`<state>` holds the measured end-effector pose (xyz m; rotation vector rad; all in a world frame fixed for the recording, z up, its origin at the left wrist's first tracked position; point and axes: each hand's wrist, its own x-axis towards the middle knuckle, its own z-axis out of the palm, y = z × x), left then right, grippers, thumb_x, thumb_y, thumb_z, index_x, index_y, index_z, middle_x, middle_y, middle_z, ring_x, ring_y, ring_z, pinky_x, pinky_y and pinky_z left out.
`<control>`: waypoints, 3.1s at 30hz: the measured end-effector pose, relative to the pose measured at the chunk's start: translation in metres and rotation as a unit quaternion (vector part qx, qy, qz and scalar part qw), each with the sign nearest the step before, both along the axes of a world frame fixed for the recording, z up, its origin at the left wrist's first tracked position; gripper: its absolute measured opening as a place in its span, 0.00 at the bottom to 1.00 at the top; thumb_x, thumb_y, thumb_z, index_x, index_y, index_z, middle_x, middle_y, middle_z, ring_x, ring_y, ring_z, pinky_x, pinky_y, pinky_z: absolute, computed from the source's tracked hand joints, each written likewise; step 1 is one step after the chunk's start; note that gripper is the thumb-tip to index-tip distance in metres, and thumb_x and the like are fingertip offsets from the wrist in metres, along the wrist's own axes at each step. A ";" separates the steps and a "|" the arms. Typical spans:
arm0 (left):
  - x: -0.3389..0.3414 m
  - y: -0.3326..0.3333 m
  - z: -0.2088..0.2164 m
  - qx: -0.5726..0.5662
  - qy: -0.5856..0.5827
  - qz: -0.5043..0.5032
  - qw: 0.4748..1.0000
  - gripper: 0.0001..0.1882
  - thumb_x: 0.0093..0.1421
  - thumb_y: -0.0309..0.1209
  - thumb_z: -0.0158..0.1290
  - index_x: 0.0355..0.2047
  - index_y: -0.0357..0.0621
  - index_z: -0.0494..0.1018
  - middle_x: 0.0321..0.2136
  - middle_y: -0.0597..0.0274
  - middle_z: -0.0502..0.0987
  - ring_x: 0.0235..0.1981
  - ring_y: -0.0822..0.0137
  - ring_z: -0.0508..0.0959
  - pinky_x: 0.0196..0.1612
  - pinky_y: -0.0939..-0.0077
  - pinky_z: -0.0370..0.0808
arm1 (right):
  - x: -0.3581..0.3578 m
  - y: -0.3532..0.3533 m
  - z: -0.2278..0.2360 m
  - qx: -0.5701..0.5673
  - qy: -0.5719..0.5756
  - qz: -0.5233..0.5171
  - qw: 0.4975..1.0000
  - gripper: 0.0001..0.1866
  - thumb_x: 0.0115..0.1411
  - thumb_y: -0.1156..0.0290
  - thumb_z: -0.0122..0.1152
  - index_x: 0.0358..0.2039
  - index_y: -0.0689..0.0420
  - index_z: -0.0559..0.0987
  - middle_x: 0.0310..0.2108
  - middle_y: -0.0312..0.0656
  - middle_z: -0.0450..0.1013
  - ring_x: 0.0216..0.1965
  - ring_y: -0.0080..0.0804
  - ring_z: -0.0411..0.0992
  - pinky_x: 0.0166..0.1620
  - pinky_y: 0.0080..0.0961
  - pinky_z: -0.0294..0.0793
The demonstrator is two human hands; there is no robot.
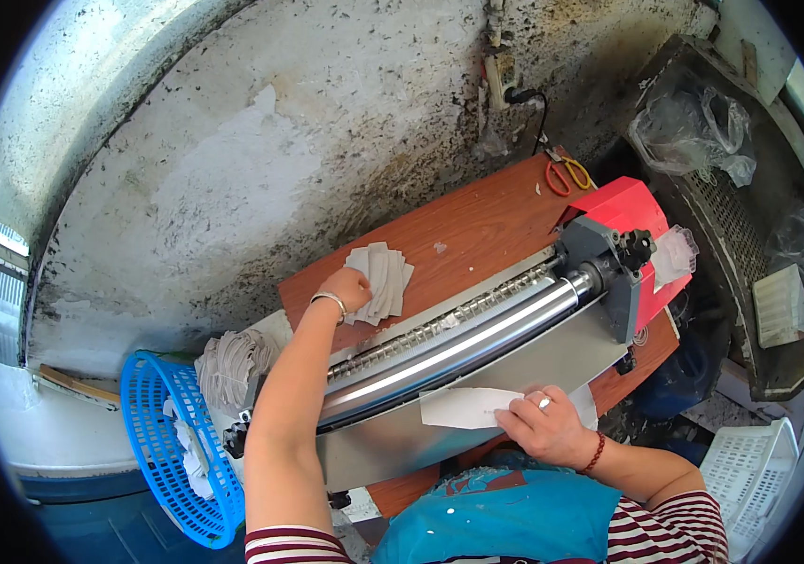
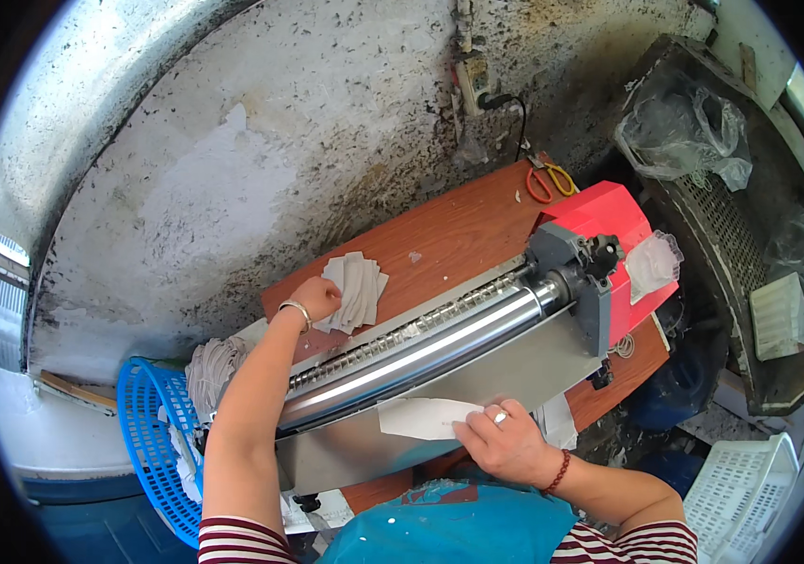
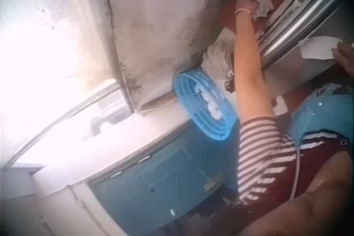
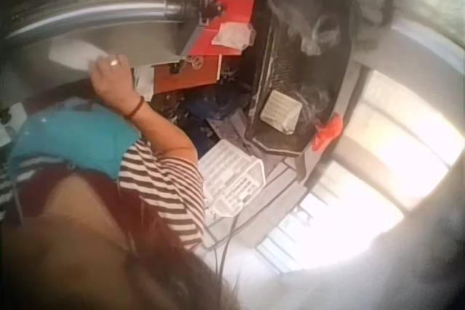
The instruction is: The person applies adhesive to shoe upper strips using a glue spreader machine.
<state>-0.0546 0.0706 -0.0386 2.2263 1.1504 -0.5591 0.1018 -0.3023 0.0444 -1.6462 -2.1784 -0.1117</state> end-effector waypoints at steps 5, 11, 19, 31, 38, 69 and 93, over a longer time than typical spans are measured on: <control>0.037 -0.052 0.062 -0.316 -0.090 0.042 0.944 0.12 0.53 0.35 0.55 0.35 0.43 0.75 0.31 0.67 0.77 0.31 0.75 0.74 0.34 0.82 0.70 | 0.000 0.009 0.007 0.003 0.020 0.006 1.000 0.13 0.45 0.70 0.56 0.34 0.58 0.77 0.27 0.36 0.67 0.27 0.29 0.67 0.36 0.29 0.66; 0.031 -0.074 0.065 -0.350 -0.154 0.011 0.924 0.11 0.53 0.34 0.56 0.35 0.42 0.74 0.30 0.70 0.74 0.30 0.80 0.70 0.32 0.84 0.68 | -0.006 0.016 -0.003 0.034 0.008 -0.009 0.999 0.10 0.46 0.71 0.55 0.31 0.57 0.76 0.25 0.36 0.66 0.25 0.28 0.66 0.33 0.26 0.63; 0.026 -0.073 0.058 -0.313 -0.175 -0.039 0.933 0.14 0.52 0.30 0.57 0.39 0.38 0.74 0.33 0.68 0.75 0.34 0.77 0.72 0.39 0.82 0.70 | -0.015 0.021 -0.009 0.000 0.013 -0.041 0.999 0.09 0.47 0.71 0.62 0.31 0.54 0.76 0.27 0.33 0.68 0.27 0.26 0.68 0.34 0.25 0.63; 0.005 -0.007 0.015 0.176 -0.276 0.133 0.935 0.08 0.48 0.23 0.53 0.31 0.41 0.75 0.26 0.61 0.77 0.26 0.68 0.76 0.32 0.73 0.73 | 0.024 -0.063 -0.012 0.007 0.183 -0.002 0.983 0.09 0.45 0.75 0.65 0.29 0.56 0.77 0.23 0.35 0.71 0.21 0.29 0.70 0.24 0.25 0.71; -0.014 0.003 -0.051 0.076 -0.034 -0.037 0.996 0.19 0.48 0.24 0.52 0.43 0.43 0.75 0.35 0.54 0.78 0.37 0.59 0.78 0.42 0.68 0.74 | 0.044 -0.127 -0.095 -0.036 0.324 -0.315 0.891 0.03 0.48 0.78 0.62 0.25 0.60 0.78 0.18 0.41 0.69 0.19 0.33 0.69 0.23 0.25 0.68; -0.033 -0.144 0.124 -0.043 -0.514 0.170 0.840 0.13 0.56 0.21 0.47 0.42 0.39 0.73 0.34 0.68 0.76 0.30 0.80 0.73 0.34 0.86 0.70 | 0.035 -0.142 -0.132 -0.074 0.311 -0.439 0.840 0.18 0.42 0.67 0.70 0.30 0.59 0.73 0.32 0.43 0.71 0.35 0.38 0.70 0.38 0.32 0.69; -0.090 -0.181 0.143 -0.111 -0.556 0.258 0.782 0.11 0.55 0.21 0.48 0.40 0.37 0.73 0.32 0.65 0.77 0.28 0.77 0.74 0.35 0.82 0.72 | -0.067 0.007 0.005 0.018 0.115 -0.019 0.993 0.11 0.51 0.65 0.63 0.35 0.53 0.77 0.30 0.37 0.70 0.29 0.36 0.69 0.35 0.31 0.65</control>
